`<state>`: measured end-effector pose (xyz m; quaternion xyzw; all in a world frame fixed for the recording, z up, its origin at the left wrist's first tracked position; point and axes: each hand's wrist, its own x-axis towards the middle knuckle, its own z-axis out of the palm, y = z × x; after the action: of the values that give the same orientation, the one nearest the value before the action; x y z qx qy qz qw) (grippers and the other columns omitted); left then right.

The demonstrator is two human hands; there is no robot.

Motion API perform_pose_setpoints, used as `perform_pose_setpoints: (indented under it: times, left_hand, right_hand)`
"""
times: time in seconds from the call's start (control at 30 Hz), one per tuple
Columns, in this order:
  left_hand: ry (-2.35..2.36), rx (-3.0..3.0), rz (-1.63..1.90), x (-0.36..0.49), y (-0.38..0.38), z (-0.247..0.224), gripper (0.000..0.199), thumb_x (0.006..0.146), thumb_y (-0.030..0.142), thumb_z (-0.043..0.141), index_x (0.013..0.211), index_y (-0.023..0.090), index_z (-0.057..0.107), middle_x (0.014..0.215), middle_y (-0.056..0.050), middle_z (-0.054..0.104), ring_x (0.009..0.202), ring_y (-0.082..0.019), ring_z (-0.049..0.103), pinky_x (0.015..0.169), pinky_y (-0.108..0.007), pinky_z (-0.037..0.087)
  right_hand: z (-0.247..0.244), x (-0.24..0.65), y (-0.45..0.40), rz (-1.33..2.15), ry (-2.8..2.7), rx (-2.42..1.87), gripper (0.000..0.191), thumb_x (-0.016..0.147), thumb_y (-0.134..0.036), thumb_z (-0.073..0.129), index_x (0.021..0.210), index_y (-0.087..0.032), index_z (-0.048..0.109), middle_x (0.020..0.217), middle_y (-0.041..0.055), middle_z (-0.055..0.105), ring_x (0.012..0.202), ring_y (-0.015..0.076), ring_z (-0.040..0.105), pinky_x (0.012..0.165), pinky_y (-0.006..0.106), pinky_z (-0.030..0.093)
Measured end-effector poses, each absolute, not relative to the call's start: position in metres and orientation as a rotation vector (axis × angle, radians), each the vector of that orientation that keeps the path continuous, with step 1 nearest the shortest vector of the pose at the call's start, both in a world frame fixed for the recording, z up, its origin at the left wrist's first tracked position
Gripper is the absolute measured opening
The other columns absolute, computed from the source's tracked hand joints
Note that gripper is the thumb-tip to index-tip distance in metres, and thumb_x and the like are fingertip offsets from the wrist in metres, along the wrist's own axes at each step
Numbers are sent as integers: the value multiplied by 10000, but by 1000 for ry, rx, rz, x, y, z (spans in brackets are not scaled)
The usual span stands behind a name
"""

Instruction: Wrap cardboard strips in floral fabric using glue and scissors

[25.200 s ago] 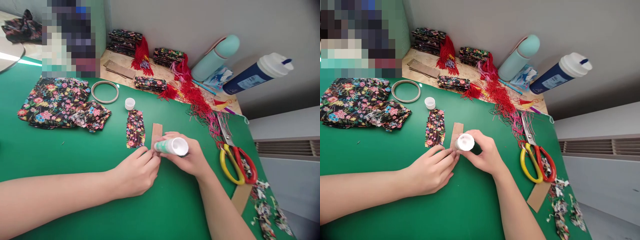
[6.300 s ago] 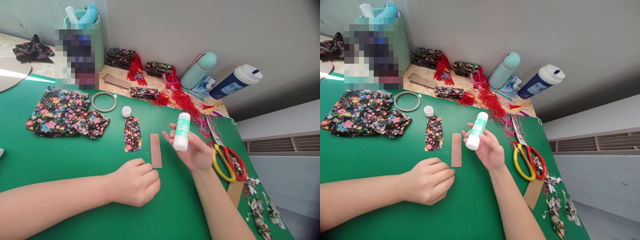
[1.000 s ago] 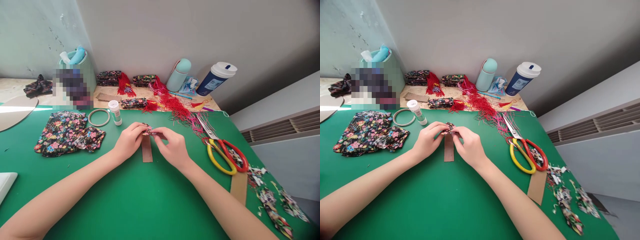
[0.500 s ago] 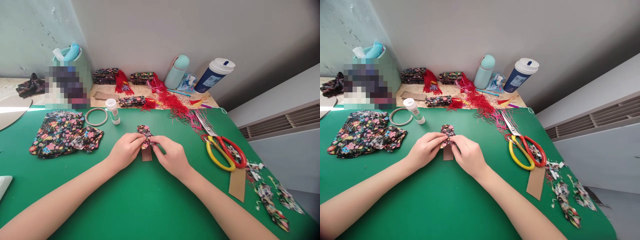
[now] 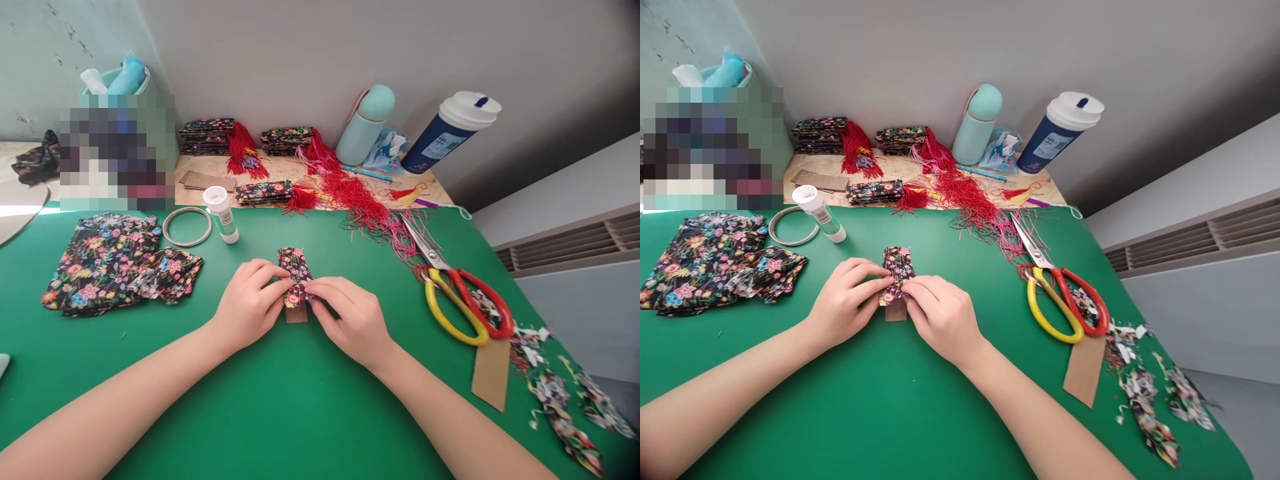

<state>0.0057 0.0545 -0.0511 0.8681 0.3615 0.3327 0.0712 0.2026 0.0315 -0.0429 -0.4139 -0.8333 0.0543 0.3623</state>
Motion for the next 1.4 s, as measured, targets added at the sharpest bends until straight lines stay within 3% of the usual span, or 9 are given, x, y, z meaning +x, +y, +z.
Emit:
perform_pose_setpoints:
  times: [0.7, 1.4]
  left_hand:
    - [1046, 2535, 967, 4, 53, -50, 188, 799, 74, 539, 903, 192, 641, 1005, -73, 674, 963, -224, 549, 824, -401, 480]
    - [897, 2541, 914, 4, 54, -46, 186, 794, 60, 521, 886, 184, 624, 975, -73, 668, 987, -228, 558, 846, -398, 477]
  right_hand:
    - [-42, 205, 29, 169, -2205, -1016, 207, 795, -67, 542, 883, -206, 666, 971, 100, 679, 672, 175, 564, 615, 346, 494]
    - [-40, 205, 29, 189, -2244, -942, 145, 764, -71, 597, 830, -189, 647, 963, 101, 699, 640, 165, 549, 589, 342, 441]
